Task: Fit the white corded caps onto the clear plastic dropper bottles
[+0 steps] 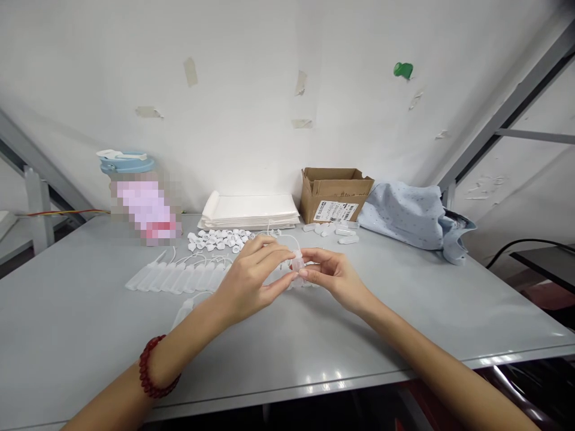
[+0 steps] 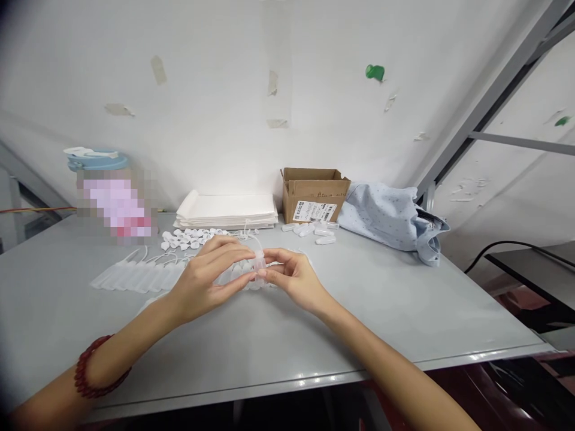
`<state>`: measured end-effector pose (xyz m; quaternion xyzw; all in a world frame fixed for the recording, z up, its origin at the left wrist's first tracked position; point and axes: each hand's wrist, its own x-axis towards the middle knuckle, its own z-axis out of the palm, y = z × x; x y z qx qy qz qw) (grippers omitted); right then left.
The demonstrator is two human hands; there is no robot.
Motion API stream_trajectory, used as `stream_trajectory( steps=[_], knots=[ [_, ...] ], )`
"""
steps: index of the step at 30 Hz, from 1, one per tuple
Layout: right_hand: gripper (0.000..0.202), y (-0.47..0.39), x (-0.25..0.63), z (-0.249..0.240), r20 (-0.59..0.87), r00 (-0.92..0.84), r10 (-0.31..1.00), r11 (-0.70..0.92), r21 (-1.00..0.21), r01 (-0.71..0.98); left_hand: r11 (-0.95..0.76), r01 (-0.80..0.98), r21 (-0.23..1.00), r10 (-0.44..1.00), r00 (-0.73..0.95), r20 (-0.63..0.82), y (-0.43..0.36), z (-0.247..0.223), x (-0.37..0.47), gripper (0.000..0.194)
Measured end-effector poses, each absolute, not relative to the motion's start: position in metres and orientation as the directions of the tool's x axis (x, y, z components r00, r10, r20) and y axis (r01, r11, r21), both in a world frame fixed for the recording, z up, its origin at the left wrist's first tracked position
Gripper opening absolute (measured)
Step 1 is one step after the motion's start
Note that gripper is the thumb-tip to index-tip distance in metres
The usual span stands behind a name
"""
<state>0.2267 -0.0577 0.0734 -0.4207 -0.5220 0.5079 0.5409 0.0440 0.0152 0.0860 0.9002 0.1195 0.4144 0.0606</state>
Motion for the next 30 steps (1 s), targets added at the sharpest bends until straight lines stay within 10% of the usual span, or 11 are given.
stream_trajectory(
  steps=[11,22,30],
  knots=[
    [0.026,-0.056,0.225,0.073,0.084,0.039,0.996,0.088,-0.991,-0.100,-0.985,0.173,-0.004,0.112,0.653,0.749,0.015,0.085,0.043,0.015],
    [0.028,-0.061,0.216,0.075,0.126,0.127,0.984,0.121,-0.992,0.048,-0.955,0.289,0.066,0.264,0.729,0.631,0.011,0.084,0.044,0.048],
    [0.032,-0.064,0.210,0.070,0.177,0.104,0.979,0.154,-0.967,0.203,-0.941,0.337,-0.006,0.273,0.773,0.573,-0.001,0.091,0.043,0.025]
  ],
)
